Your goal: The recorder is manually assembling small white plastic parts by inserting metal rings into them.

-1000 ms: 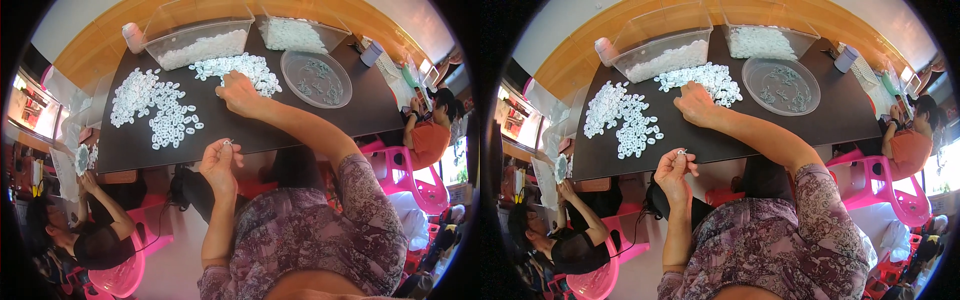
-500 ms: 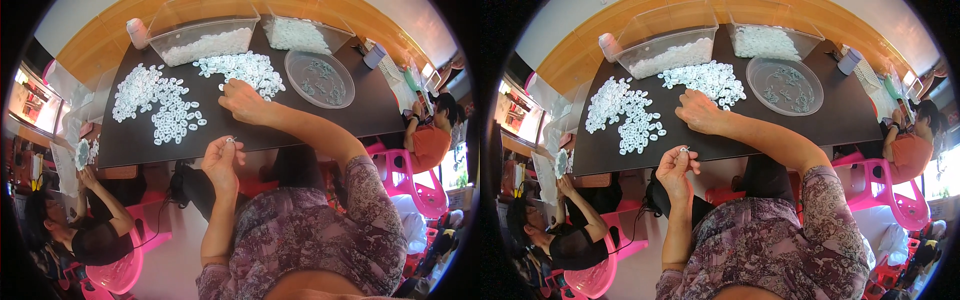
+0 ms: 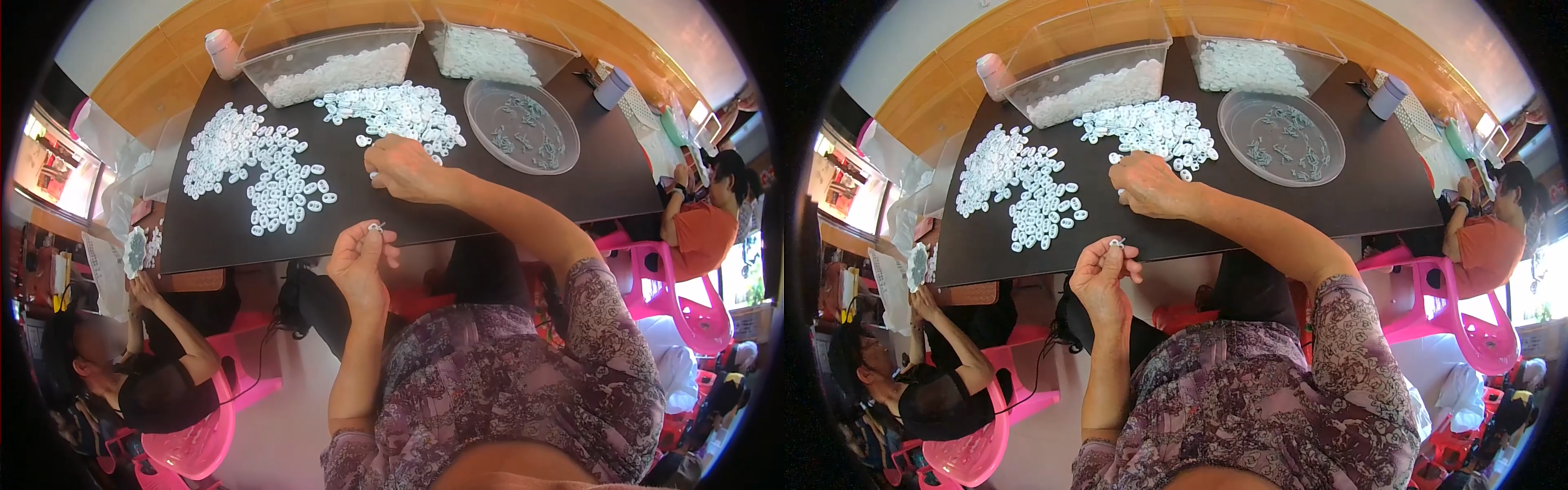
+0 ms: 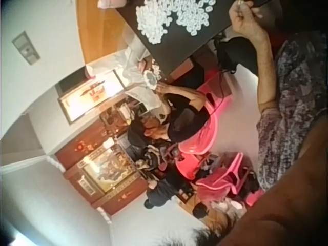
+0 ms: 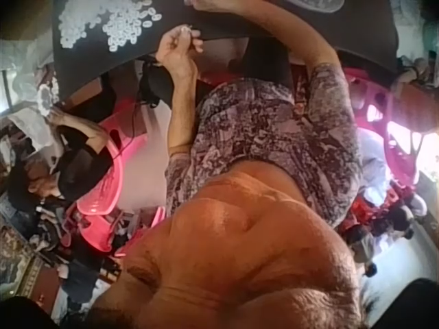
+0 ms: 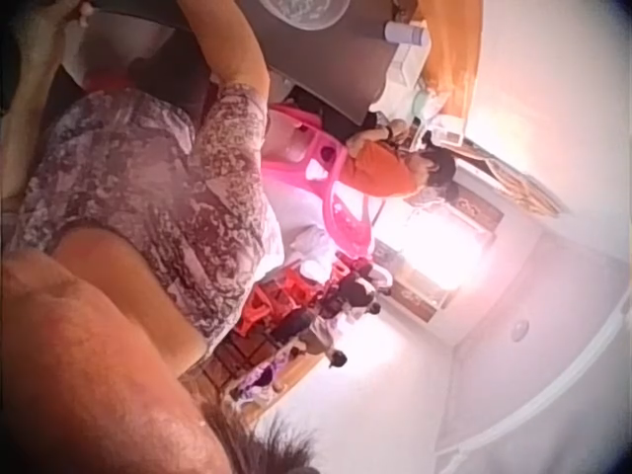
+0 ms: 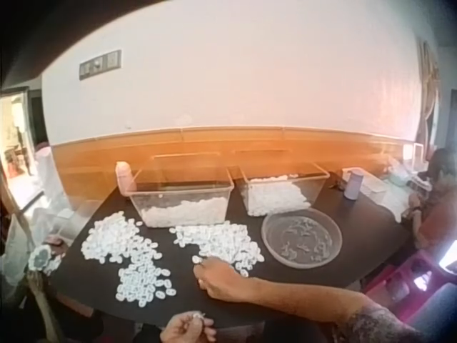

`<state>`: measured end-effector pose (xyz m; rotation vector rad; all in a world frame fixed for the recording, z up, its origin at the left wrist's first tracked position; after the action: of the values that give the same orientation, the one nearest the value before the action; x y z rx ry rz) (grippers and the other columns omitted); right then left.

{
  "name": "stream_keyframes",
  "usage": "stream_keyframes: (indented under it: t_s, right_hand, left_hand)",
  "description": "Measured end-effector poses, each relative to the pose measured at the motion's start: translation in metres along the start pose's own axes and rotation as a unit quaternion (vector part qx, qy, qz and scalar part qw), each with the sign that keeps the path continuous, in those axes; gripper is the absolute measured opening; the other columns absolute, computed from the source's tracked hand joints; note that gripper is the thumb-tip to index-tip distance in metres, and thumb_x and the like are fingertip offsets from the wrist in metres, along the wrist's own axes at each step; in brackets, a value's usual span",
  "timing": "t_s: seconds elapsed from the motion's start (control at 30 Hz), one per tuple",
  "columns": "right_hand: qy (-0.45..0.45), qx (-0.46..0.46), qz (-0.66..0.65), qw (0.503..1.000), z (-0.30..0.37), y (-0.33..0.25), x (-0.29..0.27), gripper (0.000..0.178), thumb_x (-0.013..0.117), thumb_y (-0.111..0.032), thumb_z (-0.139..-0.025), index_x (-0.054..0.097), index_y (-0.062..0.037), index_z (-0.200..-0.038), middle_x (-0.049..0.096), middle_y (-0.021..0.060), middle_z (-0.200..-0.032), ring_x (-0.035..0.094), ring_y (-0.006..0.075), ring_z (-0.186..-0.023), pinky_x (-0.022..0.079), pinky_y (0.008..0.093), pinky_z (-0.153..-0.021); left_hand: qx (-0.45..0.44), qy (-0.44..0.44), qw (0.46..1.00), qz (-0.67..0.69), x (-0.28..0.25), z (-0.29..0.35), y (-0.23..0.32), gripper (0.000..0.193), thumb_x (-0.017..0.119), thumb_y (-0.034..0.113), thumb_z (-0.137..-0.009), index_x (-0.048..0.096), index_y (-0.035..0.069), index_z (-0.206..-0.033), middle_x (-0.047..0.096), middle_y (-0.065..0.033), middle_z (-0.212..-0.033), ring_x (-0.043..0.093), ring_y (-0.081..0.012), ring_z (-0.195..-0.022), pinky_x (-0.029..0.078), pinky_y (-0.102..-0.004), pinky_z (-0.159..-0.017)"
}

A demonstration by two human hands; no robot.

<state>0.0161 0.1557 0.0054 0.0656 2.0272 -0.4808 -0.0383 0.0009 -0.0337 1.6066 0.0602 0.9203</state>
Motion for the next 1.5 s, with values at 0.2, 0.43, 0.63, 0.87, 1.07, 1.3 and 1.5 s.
stream_keyframes:
  t_s: [0.2, 0.43, 0.63, 0.87, 1.07, 1.3, 1.5]
  right_hand:
    - [-0.029, 0.208, -0.309, 0.928, 0.024, -0.017, -0.023, 0.018, 0.07, -0.009, -0.071, 0.062, -0.0028, -0.085, 0.06, 0.0048, -0.074, 0.056, 0.0118, -0.069, 0.044, 0.0265, -0.065]
    - [0.031, 0.191, -0.526, 0.829, 0.05, -0.024, -0.015, 0.01, 0.067, -0.001, -0.072, 0.063, -0.0017, -0.081, 0.057, -0.0021, -0.069, 0.05, 0.0038, -0.065, 0.041, 0.0195, -0.059]
    - [0.019, 0.179, -0.433, 0.883, 0.06, -0.036, -0.027, 0.011, 0.066, -0.003, -0.078, 0.064, -0.0025, -0.089, 0.06, 0.0, -0.079, 0.054, 0.0053, -0.073, 0.043, 0.0197, -0.066]
    - [0.061, 0.182, -0.398, 0.897, 0.067, -0.043, -0.032, 0.008, 0.063, -0.006, -0.082, 0.064, -0.0023, -0.089, 0.06, 0.0013, -0.08, 0.056, 0.005, -0.077, 0.046, 0.0222, -0.069]
    - [0.041, 0.241, -0.551, 0.798, 0.071, -0.039, -0.023, 0.012, 0.062, -0.003, -0.083, 0.059, 0.0038, -0.092, 0.062, 0.0075, -0.083, 0.06, 0.0104, -0.073, 0.049, 0.0241, -0.069]
    - [0.072, 0.267, -0.619, 0.735, 0.071, -0.039, -0.026, 0.016, 0.063, 0.001, -0.079, 0.058, 0.0059, -0.093, 0.063, 0.0097, -0.084, 0.061, 0.0126, -0.075, 0.049, 0.0249, -0.069]
    - [0.072, 0.298, -0.602, 0.737, 0.075, -0.033, -0.023, 0.017, 0.063, -0.001, -0.078, 0.061, 0.0016, -0.095, 0.064, 0.0055, -0.082, 0.059, 0.0089, -0.073, 0.044, 0.0207, -0.064]
  left_hand:
    - [-0.012, 0.016, 1.0, 0.006, 0.001, 0.003, 0.004, 0.012, 0.056, 0.006, -0.088, 0.057, -0.004, -0.094, 0.064, -0.0146, -0.078, 0.057, -0.0142, -0.055, 0.046, -0.0238, -0.047]
    - [-0.012, 0.036, 0.999, 0.033, 0.008, 0.001, 0.012, 0.012, 0.055, 0.006, -0.089, 0.055, -0.003, -0.095, 0.064, -0.0154, -0.082, 0.06, -0.0169, -0.061, 0.048, -0.0257, -0.051]
    - [-0.013, 0.03, 0.999, 0.038, 0.012, 0.002, 0.011, 0.011, 0.055, 0.005, -0.088, 0.055, -0.005, -0.094, 0.064, -0.0146, -0.082, 0.062, -0.0177, -0.064, 0.05, -0.0264, -0.053]
    - [-0.007, 0.015, 0.999, 0.043, 0.023, 0.004, 0.015, 0.01, 0.054, 0.003, -0.089, 0.055, -0.005, -0.093, 0.063, -0.0141, -0.081, 0.062, -0.0173, -0.065, 0.051, -0.0261, -0.054]
    - [0.002, 0.007, 0.999, 0.048, 0.025, 0.003, 0.01, 0.011, 0.055, 0.004, -0.088, 0.055, -0.005, -0.093, 0.063, -0.0138, -0.082, 0.062, -0.0175, -0.066, 0.051, -0.0267, -0.054]
    - [-0.001, 0.013, 0.999, 0.045, 0.026, 0.005, 0.011, 0.01, 0.056, 0.004, -0.088, 0.056, -0.005, -0.093, 0.063, -0.0132, -0.082, 0.062, -0.018, -0.066, 0.05, -0.0264, -0.053]
    - [-0.009, 0.039, 0.999, 0.005, 0.02, 0.005, 0.009, 0.01, 0.058, 0.004, -0.087, 0.058, -0.004, -0.093, 0.063, -0.012, -0.082, 0.06, -0.016, -0.063, 0.047, -0.0244, -0.05]
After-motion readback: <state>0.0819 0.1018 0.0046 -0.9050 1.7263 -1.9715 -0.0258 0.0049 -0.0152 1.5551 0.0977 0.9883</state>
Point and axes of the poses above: each hand's wrist, its own z-axis away from the middle knuckle, its own x-axis out of the palm, y = z × x, the point moved 4 cm from there along -z, towards the middle knuckle
